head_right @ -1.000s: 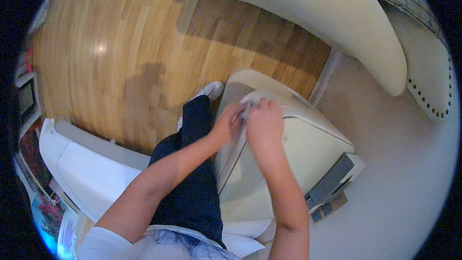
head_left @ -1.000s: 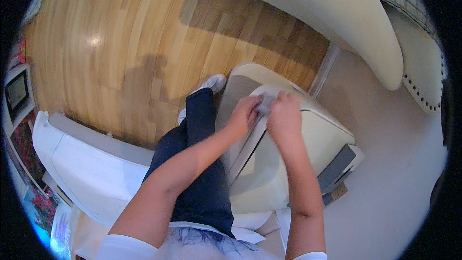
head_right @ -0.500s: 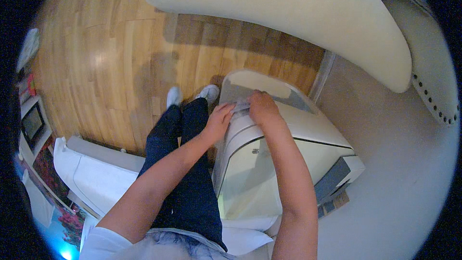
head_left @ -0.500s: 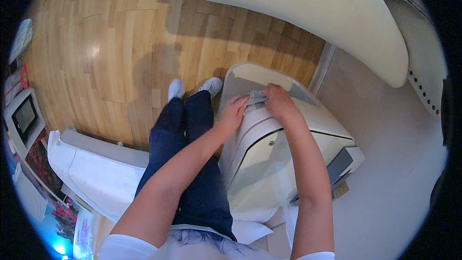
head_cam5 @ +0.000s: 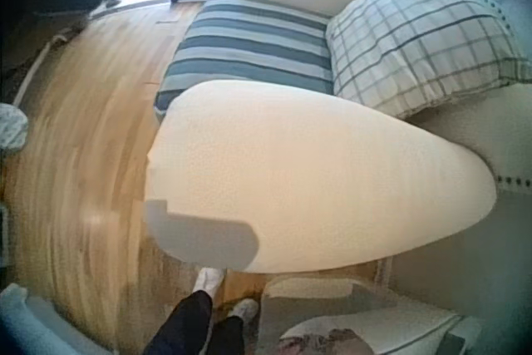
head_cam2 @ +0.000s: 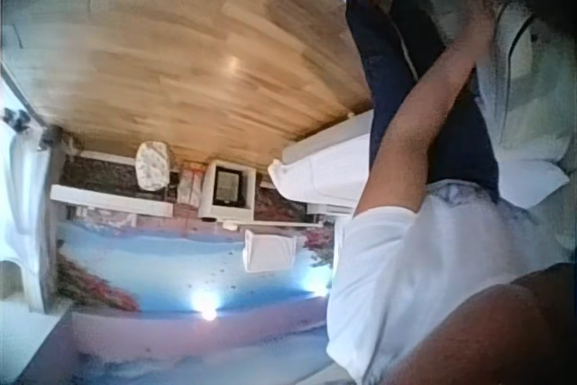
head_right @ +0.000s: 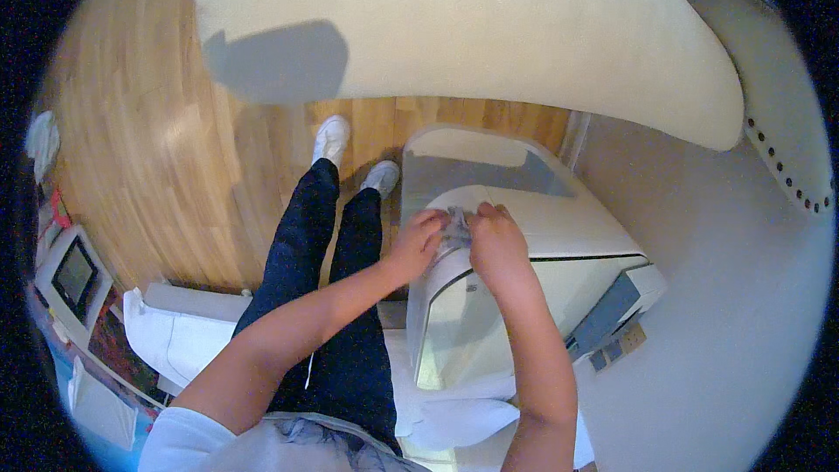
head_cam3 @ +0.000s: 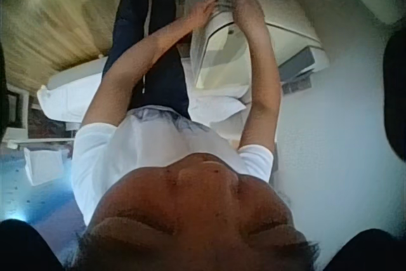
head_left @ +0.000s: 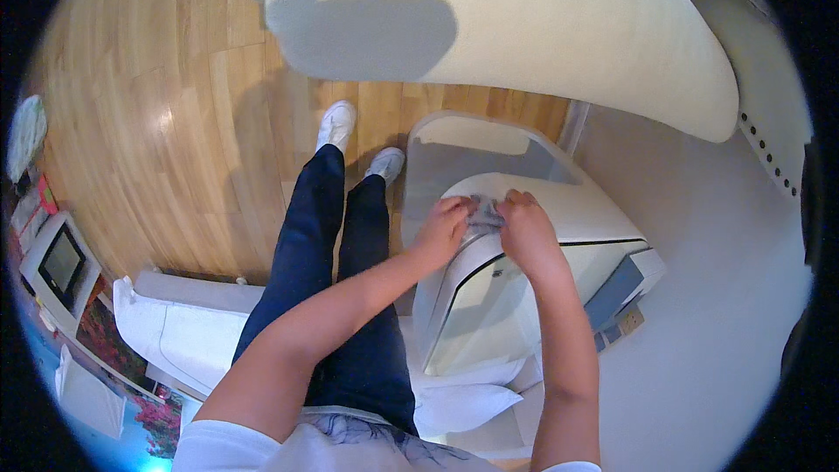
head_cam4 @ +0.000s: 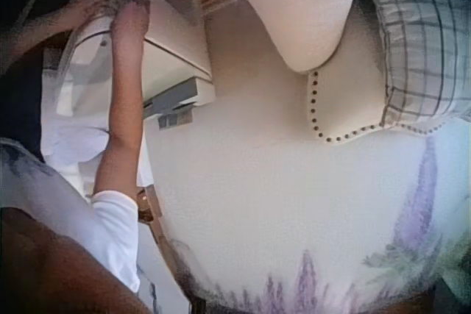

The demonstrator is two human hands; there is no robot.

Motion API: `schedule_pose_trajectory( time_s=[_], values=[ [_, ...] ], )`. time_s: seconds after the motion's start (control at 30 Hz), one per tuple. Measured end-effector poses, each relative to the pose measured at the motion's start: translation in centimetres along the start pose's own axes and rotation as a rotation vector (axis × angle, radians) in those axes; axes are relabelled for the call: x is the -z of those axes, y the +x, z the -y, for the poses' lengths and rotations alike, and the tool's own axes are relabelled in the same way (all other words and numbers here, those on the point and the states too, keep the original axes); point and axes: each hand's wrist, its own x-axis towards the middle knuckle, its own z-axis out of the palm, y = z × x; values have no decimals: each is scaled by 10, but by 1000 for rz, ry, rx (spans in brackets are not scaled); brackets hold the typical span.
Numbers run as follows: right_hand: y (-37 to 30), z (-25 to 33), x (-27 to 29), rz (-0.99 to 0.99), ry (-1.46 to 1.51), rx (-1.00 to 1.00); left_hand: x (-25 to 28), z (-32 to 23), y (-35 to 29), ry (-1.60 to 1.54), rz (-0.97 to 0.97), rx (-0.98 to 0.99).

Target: The person wipes the surface of a white armchair and a nearby white appliance using a gray cloth. The person moves around the furniture to clean different sides and edges.

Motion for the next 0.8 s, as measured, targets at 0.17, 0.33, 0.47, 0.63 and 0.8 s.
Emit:
schedule_pose_trajectory(
  time_s=[0.17,0.33,0.47,0.63,0.8],
  values=[
    [46,-53,-48,-82,-38,-189,-14,36,54,119,29,27],
    [32,-51,-19,78,-54,-264,-9,4,66,246,208,26],
    [-20,-12,28,1,65,-168,2,-31,46,135,305,-34],
    [-19,-27,3,-169,175,-172,1,-25,57,169,350,-25],
    [8,-76,-27,-159,151,-326,-29,8,90,251,377,-33]
  ],
)
